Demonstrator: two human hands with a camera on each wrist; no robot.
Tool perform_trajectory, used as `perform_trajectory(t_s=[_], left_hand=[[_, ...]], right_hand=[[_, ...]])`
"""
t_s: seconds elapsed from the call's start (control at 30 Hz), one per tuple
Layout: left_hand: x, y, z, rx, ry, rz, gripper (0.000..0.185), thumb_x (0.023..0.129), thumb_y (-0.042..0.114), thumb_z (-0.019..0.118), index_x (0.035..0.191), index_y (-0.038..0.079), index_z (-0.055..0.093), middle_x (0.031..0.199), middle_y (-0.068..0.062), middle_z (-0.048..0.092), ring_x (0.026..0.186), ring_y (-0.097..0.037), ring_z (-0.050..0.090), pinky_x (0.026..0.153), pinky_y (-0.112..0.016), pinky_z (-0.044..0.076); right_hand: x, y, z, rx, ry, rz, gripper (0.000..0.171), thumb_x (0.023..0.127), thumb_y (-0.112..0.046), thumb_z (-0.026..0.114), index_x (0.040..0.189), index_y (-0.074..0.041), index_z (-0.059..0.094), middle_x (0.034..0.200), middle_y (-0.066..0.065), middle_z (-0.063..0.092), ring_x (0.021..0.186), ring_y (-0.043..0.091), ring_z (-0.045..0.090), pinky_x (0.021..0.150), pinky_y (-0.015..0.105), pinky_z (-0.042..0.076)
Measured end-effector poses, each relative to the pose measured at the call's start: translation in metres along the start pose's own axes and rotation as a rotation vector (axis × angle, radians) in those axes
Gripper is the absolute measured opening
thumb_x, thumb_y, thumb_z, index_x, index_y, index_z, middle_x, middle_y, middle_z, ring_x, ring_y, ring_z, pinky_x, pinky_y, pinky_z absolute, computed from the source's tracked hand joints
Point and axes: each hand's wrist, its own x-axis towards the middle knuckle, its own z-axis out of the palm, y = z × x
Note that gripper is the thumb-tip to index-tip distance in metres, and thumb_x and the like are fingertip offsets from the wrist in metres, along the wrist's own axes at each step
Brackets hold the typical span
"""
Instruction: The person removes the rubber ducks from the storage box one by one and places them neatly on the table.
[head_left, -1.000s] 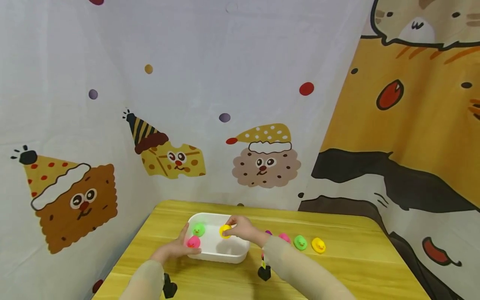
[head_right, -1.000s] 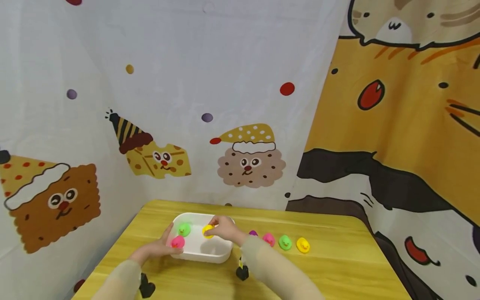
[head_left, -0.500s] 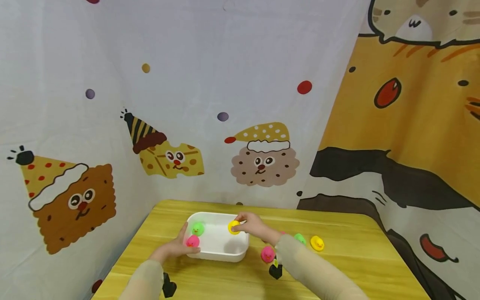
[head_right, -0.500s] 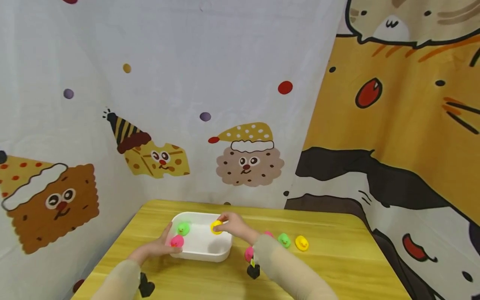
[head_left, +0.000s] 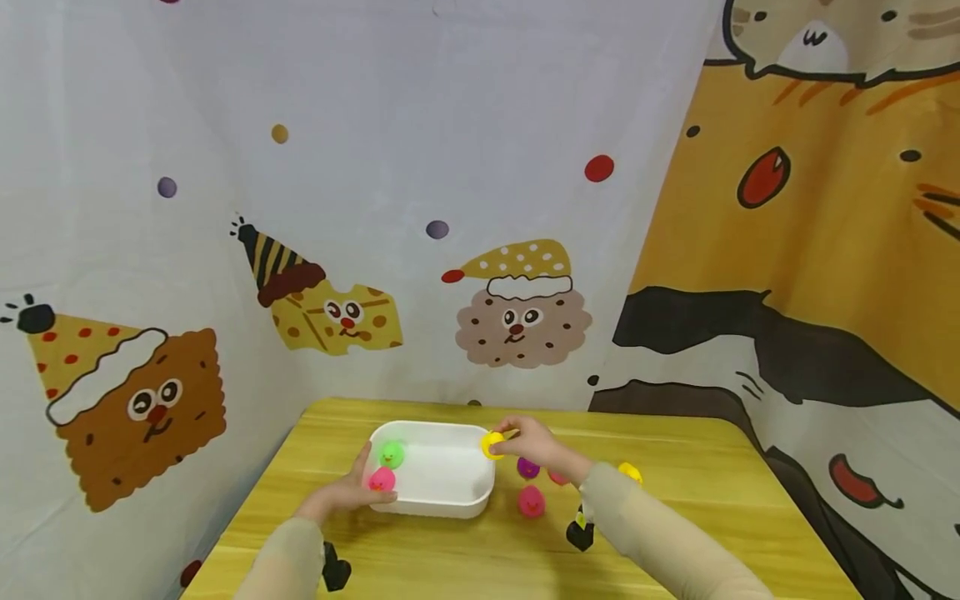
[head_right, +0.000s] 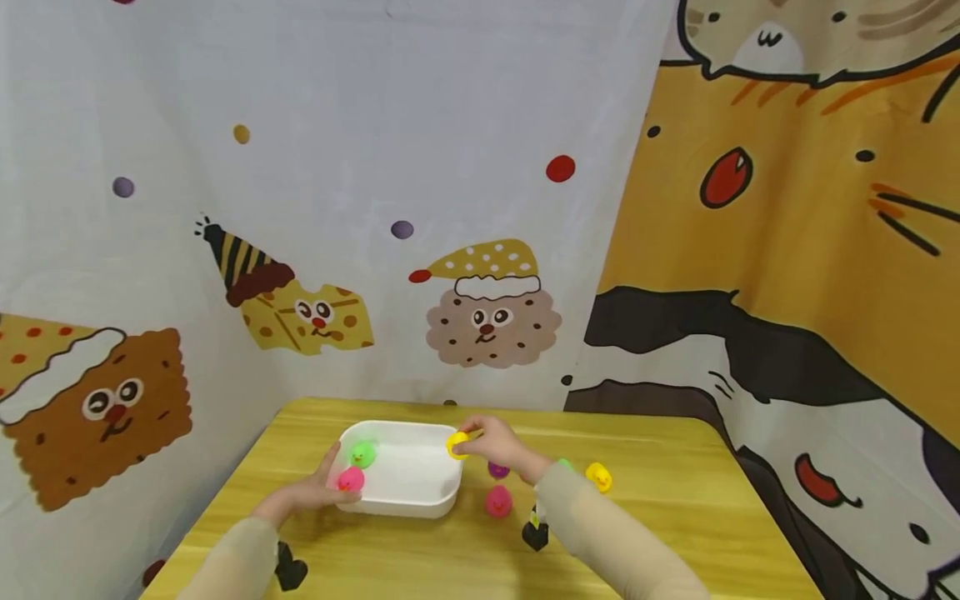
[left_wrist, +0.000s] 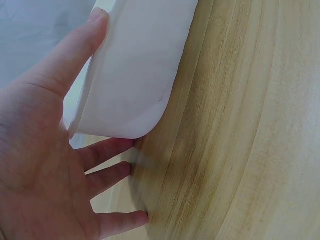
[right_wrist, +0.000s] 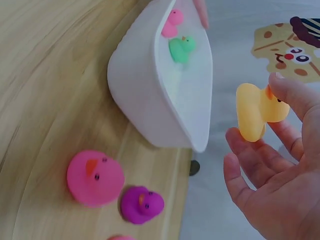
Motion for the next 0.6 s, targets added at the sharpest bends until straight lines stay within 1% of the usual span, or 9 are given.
perform_trajectory(t_s=[0.17,0.33,0.47,0.6], left_hand=[[-0.001,0.002,0.000,0.007,-0.001,-0.014,0.120,0.081,0.035,0.078,0.151,0.002,-0.014,0.153,-0.035,0.002,0.135,-0.054,0.016,0.107,-0.070,0.013],[-0.001,0.002,0.001,0.005,-0.003,-0.025,0.119,0.082,0.036,0.077,0.151,0.003,-0.015,0.153,-0.035,0.001,0.135,-0.054,0.015,0.107,-0.070,0.012],[-0.002,0.003,0.001,-0.002,-0.003,-0.023,0.118,0.083,0.035,0.076,0.151,0.003,-0.015,0.153,-0.034,-0.001,0.135,-0.054,0.015,0.106,-0.071,0.012],[-0.003,0.004,0.000,0.000,-0.006,-0.017,0.117,0.083,0.034,0.076,0.151,0.003,-0.014,0.154,-0.033,-0.002,0.135,-0.054,0.014,0.106,-0.072,0.012]], right_hand=[[-0.011,0.006,-0.012,-0.006,0.018,-0.001,0.026,0.083,-0.020,0.077,0.101,-0.006,0.065,0.113,0.009,0.061,0.089,0.022,0.062,0.078,0.038,0.056],[-0.019,0.015,-0.022,0.003,0.023,0.016,0.025,0.082,-0.018,0.077,0.099,-0.005,0.065,0.108,0.007,0.062,0.086,0.021,0.062,0.079,0.041,0.055],[-0.028,0.019,-0.029,-0.001,0.009,0.018,0.024,0.081,-0.017,0.078,0.098,-0.004,0.066,0.104,0.006,0.063,0.083,0.020,0.062,0.077,0.039,0.055],[-0.037,0.024,-0.036,0.007,-0.009,0.001,0.024,0.082,-0.015,0.077,0.098,-0.002,0.067,0.101,0.006,0.063,0.081,0.018,0.063,0.074,0.036,0.056]])
